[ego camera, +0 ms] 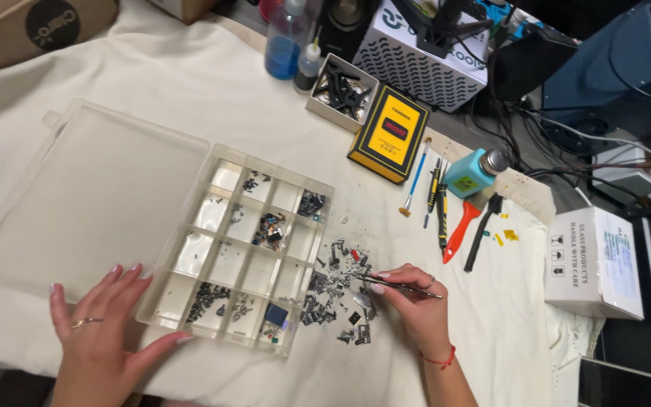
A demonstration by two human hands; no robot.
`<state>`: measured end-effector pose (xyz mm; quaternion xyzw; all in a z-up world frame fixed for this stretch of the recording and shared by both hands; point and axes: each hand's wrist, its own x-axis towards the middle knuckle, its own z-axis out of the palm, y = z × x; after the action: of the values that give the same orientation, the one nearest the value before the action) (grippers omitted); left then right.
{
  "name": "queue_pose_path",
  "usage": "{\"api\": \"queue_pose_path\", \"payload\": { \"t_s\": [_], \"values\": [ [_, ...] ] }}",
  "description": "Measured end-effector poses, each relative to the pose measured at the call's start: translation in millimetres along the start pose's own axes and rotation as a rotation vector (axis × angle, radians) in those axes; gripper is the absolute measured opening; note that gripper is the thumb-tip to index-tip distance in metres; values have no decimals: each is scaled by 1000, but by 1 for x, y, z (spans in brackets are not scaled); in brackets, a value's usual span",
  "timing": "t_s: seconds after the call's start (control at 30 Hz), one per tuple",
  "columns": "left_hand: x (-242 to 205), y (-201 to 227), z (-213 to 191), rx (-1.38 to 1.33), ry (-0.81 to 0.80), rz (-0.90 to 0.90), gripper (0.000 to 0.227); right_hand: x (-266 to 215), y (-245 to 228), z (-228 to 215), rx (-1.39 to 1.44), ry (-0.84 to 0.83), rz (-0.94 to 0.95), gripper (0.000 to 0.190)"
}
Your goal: The person uses tweezers to pick up small electronic components from a pile on a white cloth and places them into the compartments of a clear plastic organizer box. The person repeatedly picks up components and sorts them into the box throughout the video.
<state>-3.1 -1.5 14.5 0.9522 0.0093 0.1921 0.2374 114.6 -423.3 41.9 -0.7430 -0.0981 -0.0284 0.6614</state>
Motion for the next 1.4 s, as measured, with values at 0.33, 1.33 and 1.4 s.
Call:
{"api": "queue_pose_path", "payload": {
  "t_s": [0.33, 1.33, 1.4],
  "values": [
    [8, 10, -13, -35, 21, -14, 86, 45, -53, 90, 9, -194, -100, 21],
    [11, 6, -15, -118, 56, 41, 82, 88, -54, 200, -152, -412, 163, 17],
    [10, 5, -13, -110, 61, 31, 83, 88, -51, 199, -135, -419, 134, 16]
  ]
}}
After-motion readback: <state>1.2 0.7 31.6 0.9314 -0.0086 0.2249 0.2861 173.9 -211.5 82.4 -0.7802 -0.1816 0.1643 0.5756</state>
